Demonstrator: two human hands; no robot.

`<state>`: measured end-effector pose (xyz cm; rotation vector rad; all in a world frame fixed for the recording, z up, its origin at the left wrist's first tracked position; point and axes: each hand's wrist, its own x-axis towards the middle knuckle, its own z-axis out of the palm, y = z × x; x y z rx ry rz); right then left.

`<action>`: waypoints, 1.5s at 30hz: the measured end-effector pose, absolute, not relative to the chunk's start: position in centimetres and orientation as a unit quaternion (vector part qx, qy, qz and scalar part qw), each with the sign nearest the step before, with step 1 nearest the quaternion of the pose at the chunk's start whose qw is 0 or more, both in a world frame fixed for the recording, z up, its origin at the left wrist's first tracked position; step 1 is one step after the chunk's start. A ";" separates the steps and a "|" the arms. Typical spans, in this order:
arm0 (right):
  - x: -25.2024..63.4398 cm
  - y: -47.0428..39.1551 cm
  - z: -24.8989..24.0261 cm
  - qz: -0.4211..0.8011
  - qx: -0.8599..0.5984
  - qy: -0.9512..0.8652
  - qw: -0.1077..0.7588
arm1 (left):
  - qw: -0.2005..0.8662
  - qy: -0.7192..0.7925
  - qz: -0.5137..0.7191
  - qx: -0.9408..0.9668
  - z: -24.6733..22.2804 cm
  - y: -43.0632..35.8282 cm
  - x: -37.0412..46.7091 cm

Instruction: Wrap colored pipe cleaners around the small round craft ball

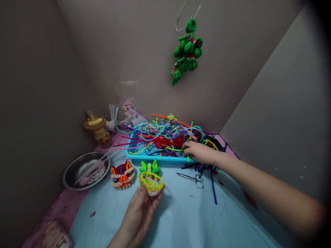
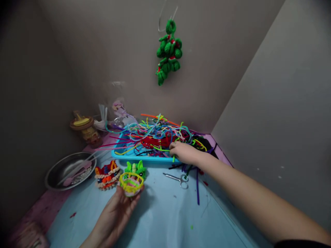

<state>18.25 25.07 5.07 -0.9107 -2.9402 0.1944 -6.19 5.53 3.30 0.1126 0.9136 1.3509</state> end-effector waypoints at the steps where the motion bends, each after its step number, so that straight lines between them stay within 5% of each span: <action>1: 18.3 25.1 5.2 0.065 -0.300 -0.951 0.042 | 0.686 0.412 0.598 0.047 3.5 5.6 -6.1; 6: 18.7 25.0 6.7 0.136 -0.373 -0.879 0.265 | 0.724 0.378 0.577 0.003 4.3 5.9 -6.0; 12: 20.3 25.5 9.7 0.329 -0.459 -0.572 0.595 | 0.775 0.305 0.554 -0.008 3.7 5.8 -6.3; 16: 21.9 26.4 10.8 0.451 -0.388 -0.415 0.689 | 0.783 0.291 0.550 -0.006 3.1 5.9 -6.5; 25: 22.4 25.0 8.6 0.482 -0.383 -0.452 0.646 | 0.786 0.286 0.548 0.007 2.5 5.9 -6.6; 31: 18.6 22.9 5.4 0.348 -0.433 -0.765 0.326 | 0.810 0.258 0.526 0.010 1.4 5.8 -6.8; 35: 16.7 22.6 5.9 0.181 -0.380 -0.885 0.197 | 0.810 0.271 0.520 0.006 1.3 5.8 -6.5; 38: 16.2 23.2 7.8 0.130 -0.342 -0.910 0.195 | 0.805 0.292 0.516 0.015 1.1 5.7 -6.2; 43: 15.7 26.1 11.2 0.067 -0.396 -0.846 0.351 | 0.764 0.352 0.536 0.076 0.2 5.5 -5.8; 45: 15.3 27.7 11.7 0.040 -0.423 -0.838 0.342 | 0.746 0.364 0.546 0.116 -0.2 5.4 -5.7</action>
